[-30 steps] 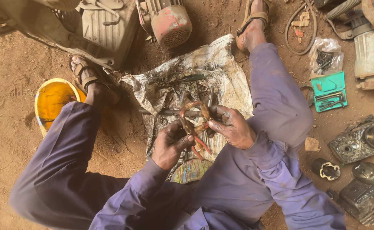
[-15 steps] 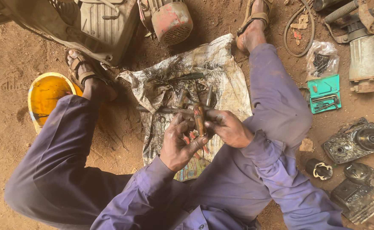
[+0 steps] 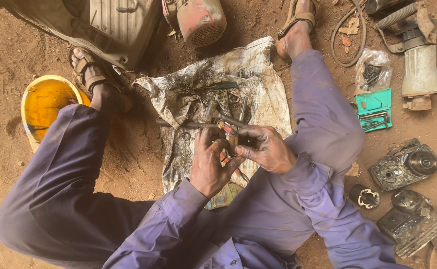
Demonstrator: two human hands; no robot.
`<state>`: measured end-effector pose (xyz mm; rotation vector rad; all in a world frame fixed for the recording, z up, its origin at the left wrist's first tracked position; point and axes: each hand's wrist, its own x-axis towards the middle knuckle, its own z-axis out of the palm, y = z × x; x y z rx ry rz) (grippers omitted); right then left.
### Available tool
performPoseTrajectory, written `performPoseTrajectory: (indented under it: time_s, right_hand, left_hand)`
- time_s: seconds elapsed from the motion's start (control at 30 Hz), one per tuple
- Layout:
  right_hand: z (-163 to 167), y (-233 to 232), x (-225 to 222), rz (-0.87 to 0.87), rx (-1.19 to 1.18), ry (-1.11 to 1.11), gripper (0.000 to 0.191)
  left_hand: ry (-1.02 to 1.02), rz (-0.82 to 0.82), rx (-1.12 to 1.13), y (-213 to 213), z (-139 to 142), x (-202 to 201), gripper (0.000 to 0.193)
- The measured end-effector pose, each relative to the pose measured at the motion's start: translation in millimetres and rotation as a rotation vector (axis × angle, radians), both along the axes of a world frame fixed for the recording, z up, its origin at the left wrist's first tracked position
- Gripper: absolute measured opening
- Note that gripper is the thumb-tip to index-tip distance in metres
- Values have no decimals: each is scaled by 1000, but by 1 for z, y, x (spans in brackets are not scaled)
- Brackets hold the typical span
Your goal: The person sits on the ground and uses pliers and a hammer to disassemble and adjust a small mechanical component. They remove a ring-like part, place it aside, and continue manipulating the component with tools.
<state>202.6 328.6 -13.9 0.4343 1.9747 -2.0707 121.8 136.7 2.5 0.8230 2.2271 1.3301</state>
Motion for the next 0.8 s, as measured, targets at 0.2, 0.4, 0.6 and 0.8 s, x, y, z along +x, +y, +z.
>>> performPoseTrajectory:
  time_s: [0.2,0.4,0.6,0.8]
  right_hand:
    - [3,4,-3,47,144,3,26]
    - [-30,5,-23,171,-107,-142,30]
    - [-101,-23,-73,167,382,-326,25]
    - [-140,-55,-66,519,817,-560,30]
  left_hand:
    - [69,-41,49,-8,-2,-22,40]
    - [-460,-126,114,-20,-33,-65,64]
    - [-962,246,-162,-26,-122,-81,44]
    - [-175,3,-584,-59,-210,-100,36]
